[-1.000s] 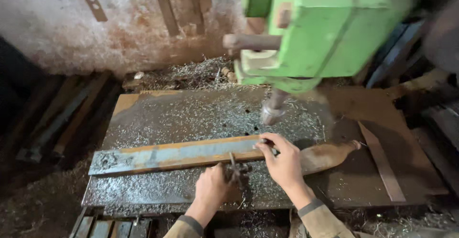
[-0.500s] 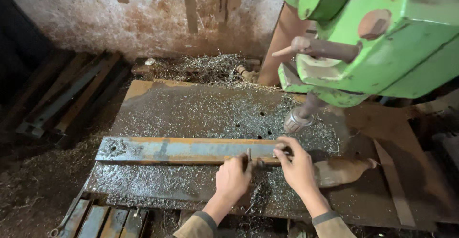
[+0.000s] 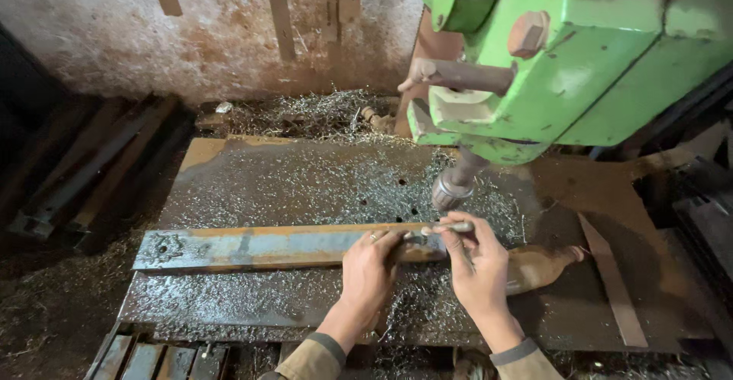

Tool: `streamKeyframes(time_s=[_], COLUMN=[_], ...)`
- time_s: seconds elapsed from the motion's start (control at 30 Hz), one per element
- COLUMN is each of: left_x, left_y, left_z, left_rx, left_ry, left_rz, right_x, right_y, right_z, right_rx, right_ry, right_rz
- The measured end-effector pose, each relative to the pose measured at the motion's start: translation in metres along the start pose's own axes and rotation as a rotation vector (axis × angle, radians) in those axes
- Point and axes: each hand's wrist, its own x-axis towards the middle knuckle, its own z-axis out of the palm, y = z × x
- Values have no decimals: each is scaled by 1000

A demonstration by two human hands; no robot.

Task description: The person works at a green drill press, inserting a drill bit into the chuck and tightening it by hand, then picks up a small metal piece and works on it with a small hand tool near the machine table. A metal bar and a plastic bottle sit on the worktable throughout.

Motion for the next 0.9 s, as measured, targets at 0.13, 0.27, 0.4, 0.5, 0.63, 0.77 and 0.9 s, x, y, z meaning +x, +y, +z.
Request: streamKeyframes(time_s=[0.13,0.27,0.4,0.5,0.63,0.77,0.9], left_x=[2,4,4,4,4,5,4], left_y=[-1,-7,-6,-5,-4,-4,-7], left_z=[7,10,14,13,11,12,9], left_rx=[6,-46,-45,-43,-44,-34,-44], left_ry=[-44,-31,-58,-24,-14,-26,-22], left_rz=[-34,16,-20,39,15,-28,49], right_x=[-1,-2,-4,-5,-4,-1,1], right_y=[0,2,1,-3,-7,-6,2], right_z=[-5,-3,0,1,0,2,2], right_rx=[-33,18,-4,49,86,89,9], right_ry=[-1,71,-40,5,7,-12,-5], right_rz=[25,1,60,-13,-10,20,55])
